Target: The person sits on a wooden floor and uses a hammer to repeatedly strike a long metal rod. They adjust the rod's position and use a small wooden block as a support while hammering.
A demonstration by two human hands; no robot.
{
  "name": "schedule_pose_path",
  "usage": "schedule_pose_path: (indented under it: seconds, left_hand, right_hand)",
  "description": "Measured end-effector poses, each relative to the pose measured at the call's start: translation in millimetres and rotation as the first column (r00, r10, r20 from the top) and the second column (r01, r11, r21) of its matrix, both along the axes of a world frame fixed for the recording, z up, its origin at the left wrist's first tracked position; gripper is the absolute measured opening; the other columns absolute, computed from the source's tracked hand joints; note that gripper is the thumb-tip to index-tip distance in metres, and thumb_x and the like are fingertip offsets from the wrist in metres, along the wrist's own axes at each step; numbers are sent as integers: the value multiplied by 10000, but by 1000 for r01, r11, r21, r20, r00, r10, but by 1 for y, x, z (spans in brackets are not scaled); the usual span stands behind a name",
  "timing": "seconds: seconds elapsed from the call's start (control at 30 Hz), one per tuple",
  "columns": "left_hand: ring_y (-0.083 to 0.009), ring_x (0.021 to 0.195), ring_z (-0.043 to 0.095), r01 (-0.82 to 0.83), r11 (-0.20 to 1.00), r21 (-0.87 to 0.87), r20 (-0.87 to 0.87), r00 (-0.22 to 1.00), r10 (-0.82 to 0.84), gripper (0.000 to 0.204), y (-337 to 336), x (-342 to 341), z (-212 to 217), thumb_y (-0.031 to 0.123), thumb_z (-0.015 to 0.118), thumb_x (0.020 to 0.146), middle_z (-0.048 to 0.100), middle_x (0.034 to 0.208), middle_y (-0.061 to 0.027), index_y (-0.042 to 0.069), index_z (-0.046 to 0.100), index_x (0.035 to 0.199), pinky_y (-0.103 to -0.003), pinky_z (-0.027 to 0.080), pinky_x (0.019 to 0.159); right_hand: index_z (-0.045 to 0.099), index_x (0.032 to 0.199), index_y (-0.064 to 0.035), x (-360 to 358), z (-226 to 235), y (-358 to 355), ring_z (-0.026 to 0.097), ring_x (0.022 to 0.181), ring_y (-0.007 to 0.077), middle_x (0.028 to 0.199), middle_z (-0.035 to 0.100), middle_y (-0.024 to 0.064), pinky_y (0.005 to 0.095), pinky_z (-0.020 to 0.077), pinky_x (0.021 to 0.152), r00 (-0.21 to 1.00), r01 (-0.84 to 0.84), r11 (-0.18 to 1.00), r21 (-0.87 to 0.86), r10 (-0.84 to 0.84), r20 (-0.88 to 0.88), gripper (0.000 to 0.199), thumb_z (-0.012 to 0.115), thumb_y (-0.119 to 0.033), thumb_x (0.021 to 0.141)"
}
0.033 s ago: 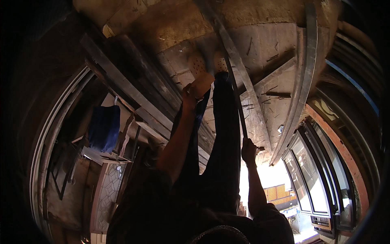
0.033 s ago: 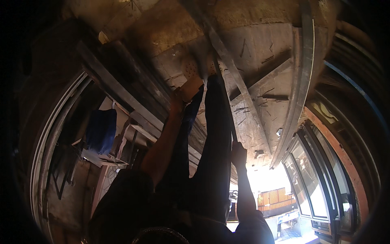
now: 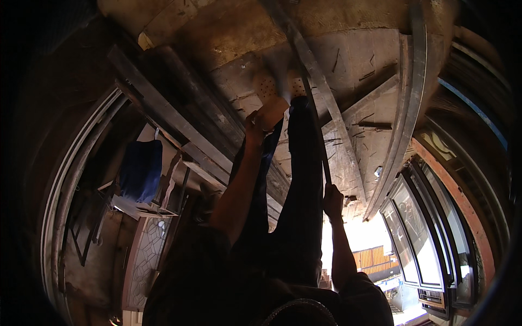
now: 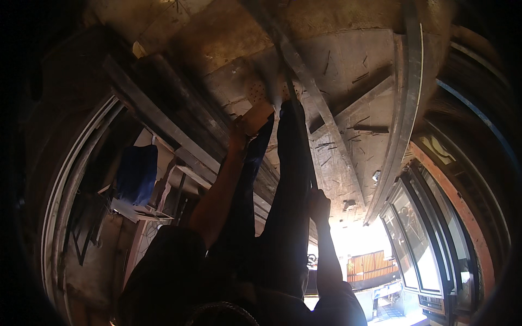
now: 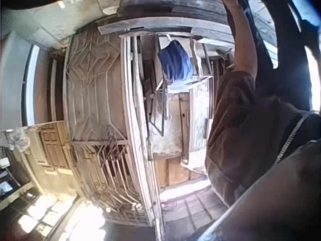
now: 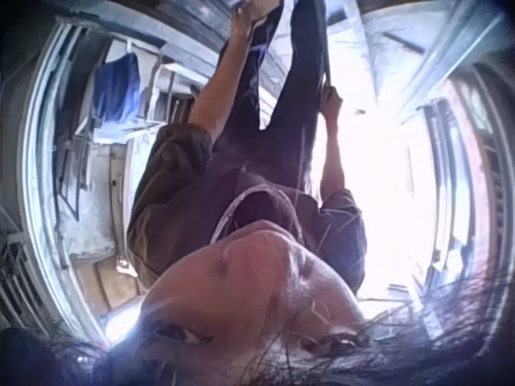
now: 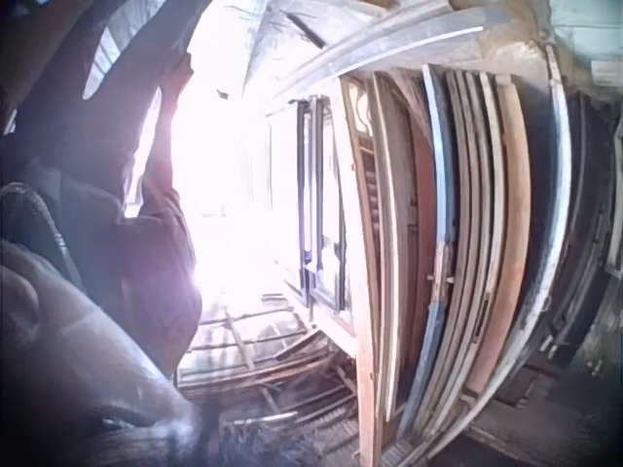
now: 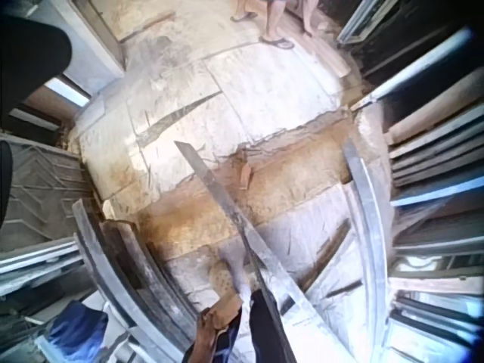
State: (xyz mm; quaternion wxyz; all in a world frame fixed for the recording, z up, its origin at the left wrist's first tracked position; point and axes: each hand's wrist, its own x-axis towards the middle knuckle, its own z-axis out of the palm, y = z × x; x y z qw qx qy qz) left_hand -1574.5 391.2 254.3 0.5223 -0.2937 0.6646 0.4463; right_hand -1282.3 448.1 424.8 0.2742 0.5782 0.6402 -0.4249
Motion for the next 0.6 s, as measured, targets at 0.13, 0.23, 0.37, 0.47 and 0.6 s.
schedule_pose_path:
  seconds: [0.13, 0.23, 0.37, 0.47, 0.6]
  left_hand:
    - [-314, 1099, 538, -5, 1000, -17, 0, 1000, 5, 508, -18, 5, -2, 229, 541, 963, 401, 1306, -200, 66, 309, 1384, -385, 558, 762]
    - [-323, 873, 619, -17, 999, 29, -247, 969, 24, 461, -63, 22, -34, 268, 543, 961, 442, 1219, -213, 73, 371, 1341, -384, 596, 641]
    - [-363, 1053, 566, 21, 1000, -13, -265, 964, -24, 478, -64, 31, -14, 264, 539, 963, 406, 1301, -216, 68, 345, 1353, -416, 605, 697]
    - [-367, 1119, 532, 41, 995, -96, -266, 962, -65, 483, -54, 45, -10, 260, 539, 960, 393, 1316, -226, 55, 348, 1353, -414, 603, 748]
    - [-335, 1098, 525, 103, 991, -80, -214, 970, -118, 459, -32, 75, -9, 244, 503, 970, 362, 1304, -221, 43, 334, 1347, -408, 566, 785]
  right_hand:
    - [560, 802, 4, -6, -6, -11, 605, 670, 441, 661, 570, 247, 480, 414, 538, 983, 153, 987, -37, -156, -93, 388, 447, -317, 989]
    - [571, 815, 3, 21, -42, -26, 613, 667, 433, 668, 581, 238, 483, 419, 537, 978, 210, 977, -21, -210, -3, 406, 447, -344, 986]
    - [557, 775, -48, 73, -81, 0, 602, 665, 467, 648, 594, 253, 530, 429, 531, 989, 47, 997, 61, -54, 135, 457, 459, -451, 967]
    - [565, 867, -101, 111, -125, 27, 621, 658, 458, 640, 616, 238, 550, 462, 568, 963, -105, 991, 86, 79, 257, 390, 474, -471, 948]
    - [537, 842, -101, 130, -133, 63, 620, 627, 448, 616, 608, 228, 551, 459, 555, 978, -125, 972, 197, 87, 191, 438, 449, -517, 943]
